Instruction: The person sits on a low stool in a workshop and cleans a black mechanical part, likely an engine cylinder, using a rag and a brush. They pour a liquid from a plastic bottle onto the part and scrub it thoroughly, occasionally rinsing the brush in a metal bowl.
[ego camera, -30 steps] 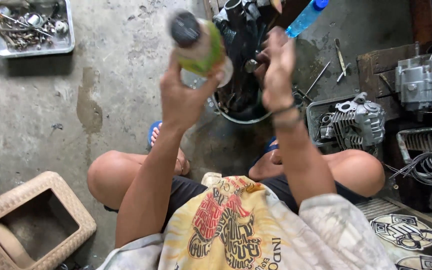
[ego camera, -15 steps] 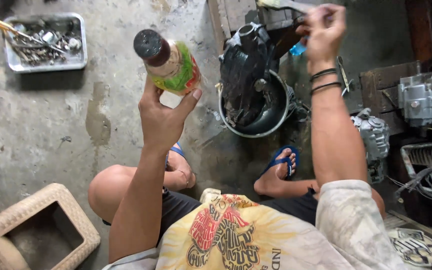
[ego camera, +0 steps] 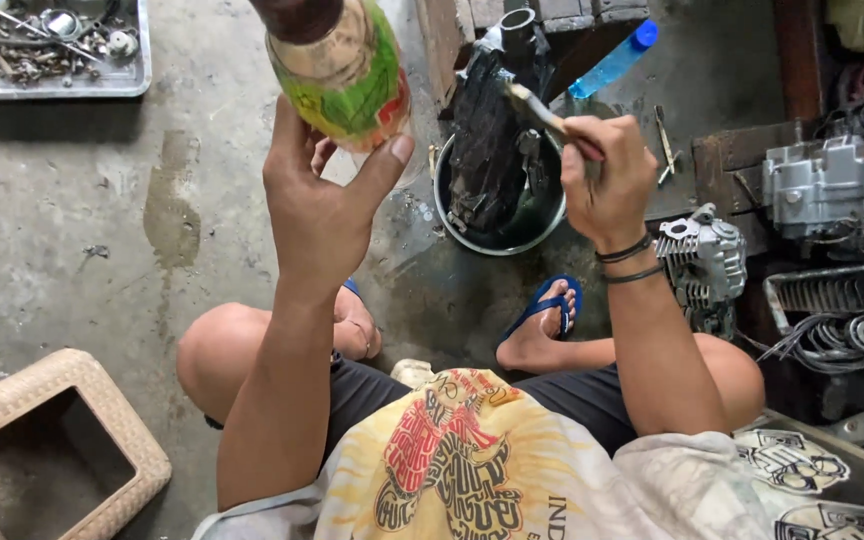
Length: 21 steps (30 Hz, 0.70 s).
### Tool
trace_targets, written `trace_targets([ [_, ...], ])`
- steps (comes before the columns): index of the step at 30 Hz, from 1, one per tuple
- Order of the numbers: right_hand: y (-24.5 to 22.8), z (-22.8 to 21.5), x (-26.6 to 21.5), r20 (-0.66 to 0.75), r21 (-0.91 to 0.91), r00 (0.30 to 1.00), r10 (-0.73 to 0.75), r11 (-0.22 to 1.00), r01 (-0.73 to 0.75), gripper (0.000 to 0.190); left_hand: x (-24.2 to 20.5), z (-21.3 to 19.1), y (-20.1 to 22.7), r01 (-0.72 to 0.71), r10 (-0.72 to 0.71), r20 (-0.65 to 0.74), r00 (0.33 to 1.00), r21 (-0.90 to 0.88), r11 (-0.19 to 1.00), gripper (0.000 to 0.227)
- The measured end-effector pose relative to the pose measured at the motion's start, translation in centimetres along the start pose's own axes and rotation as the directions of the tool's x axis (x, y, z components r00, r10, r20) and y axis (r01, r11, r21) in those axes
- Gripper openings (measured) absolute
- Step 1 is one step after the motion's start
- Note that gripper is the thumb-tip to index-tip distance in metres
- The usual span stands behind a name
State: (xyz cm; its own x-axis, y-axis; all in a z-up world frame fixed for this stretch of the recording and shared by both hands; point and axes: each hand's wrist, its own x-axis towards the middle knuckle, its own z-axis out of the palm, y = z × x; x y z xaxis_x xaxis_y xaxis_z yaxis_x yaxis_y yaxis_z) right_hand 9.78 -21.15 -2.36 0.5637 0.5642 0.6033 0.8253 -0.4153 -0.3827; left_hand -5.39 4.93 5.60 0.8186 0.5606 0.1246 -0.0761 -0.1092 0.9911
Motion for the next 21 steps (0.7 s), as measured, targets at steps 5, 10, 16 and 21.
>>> trace_targets([
  [5, -0.3, 1.2, -0.1, 0.146, 0.164, 0.984, 0.101, 0.979, -0.125, 0.025, 0.1, -0.6, 1.3, -0.059, 0.059, -0.01, 0.998, -0.051, 0.997, 0.042],
  [10, -0.3, 1.3, -1.0, 0.231, 0.114, 0.972, 0.04, 0.991, -0.068, 0.024, 1.3, -0.9, 1.8, -0.075, 0.075, -0.005, 0.997, -0.067, 0.995, 0.04],
  [16, 1.2, 1.5, 1.3, 0.096, 0.056, 0.991, 0.094, 0.993, -0.1, 0.022, 2.9, 0.4, 1.2, -0.079, 0.08, 0.008, 0.997, -0.102, 0.992, 0.04],
  [21, 0.7, 1.8, 1.7, 0.231, 0.085, 0.972, -0.054, 0.996, 0.035, 0.013, 3.7, 1.2, 1.7, -0.07, 0.072, 0.026, 0.997, -0.066, 0.995, 0.037],
])
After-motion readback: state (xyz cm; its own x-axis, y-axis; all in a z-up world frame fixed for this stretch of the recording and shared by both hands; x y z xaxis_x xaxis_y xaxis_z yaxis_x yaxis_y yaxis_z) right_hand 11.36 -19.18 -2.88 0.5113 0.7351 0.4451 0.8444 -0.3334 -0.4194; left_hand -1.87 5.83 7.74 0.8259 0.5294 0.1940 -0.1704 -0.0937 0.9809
